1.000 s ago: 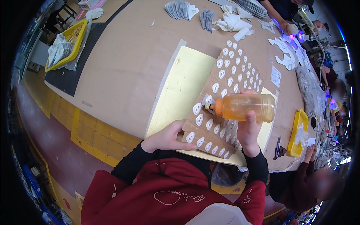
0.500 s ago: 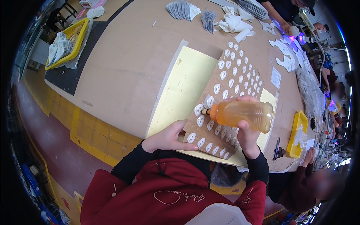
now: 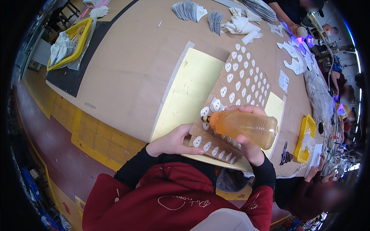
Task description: The person applies glue from a squeeze bottle onto small white shapes arranged on a cardboard sheet. They then use a dark cloth to wipe the surface and later handle a roll of tape.
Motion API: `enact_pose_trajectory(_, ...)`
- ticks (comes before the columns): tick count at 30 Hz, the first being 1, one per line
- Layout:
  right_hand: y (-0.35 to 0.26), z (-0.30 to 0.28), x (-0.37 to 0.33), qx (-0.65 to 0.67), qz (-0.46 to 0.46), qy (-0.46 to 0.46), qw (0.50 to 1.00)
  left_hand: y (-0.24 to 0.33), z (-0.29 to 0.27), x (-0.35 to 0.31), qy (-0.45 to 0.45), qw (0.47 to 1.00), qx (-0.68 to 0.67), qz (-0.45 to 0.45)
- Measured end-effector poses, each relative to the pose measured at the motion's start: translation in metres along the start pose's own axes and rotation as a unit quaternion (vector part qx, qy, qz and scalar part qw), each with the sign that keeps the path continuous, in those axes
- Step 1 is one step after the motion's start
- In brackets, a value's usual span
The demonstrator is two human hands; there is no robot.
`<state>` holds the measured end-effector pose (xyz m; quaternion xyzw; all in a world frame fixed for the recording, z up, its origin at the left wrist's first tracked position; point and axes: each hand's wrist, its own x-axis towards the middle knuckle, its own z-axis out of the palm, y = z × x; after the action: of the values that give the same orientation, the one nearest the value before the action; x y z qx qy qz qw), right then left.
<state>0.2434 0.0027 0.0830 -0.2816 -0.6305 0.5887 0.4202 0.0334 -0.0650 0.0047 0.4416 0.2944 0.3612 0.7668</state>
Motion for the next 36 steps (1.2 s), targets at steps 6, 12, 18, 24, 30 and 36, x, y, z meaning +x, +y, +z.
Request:
enact_pose_trajectory(6,-0.003,0.006,0.007,-0.110,-0.037,0.006,0.993,0.000,0.000,0.000,0.002,1.000,0.002,0.011)
enact_pose_trajectory(12,0.000,0.002,0.013,-0.079,-0.018,0.013,0.997,-0.001,-0.001,-0.001,0.004,1.000,0.004,-0.007)
enact_pose_trajectory(18,0.002,-0.003,0.011,-0.069,-0.033,0.018,0.997,0.005,0.002,0.000,0.010,1.000,-0.005,-0.001)
enact_pose_trajectory(24,0.000,-0.005,0.012,-0.051,-0.029,0.016,0.998,0.008,0.003,0.000,0.010,1.000,-0.008,-0.001)
enact_pose_trajectory(30,-0.002,-0.004,0.016,-0.030,0.000,0.026,0.999,0.005,0.003,0.000,0.015,1.000,-0.010,0.001)
enact_pose_trajectory(36,-0.001,-0.002,0.017,-0.015,0.013,0.001,1.000,0.004,0.002,0.000,0.015,1.000,0.007,-0.003)
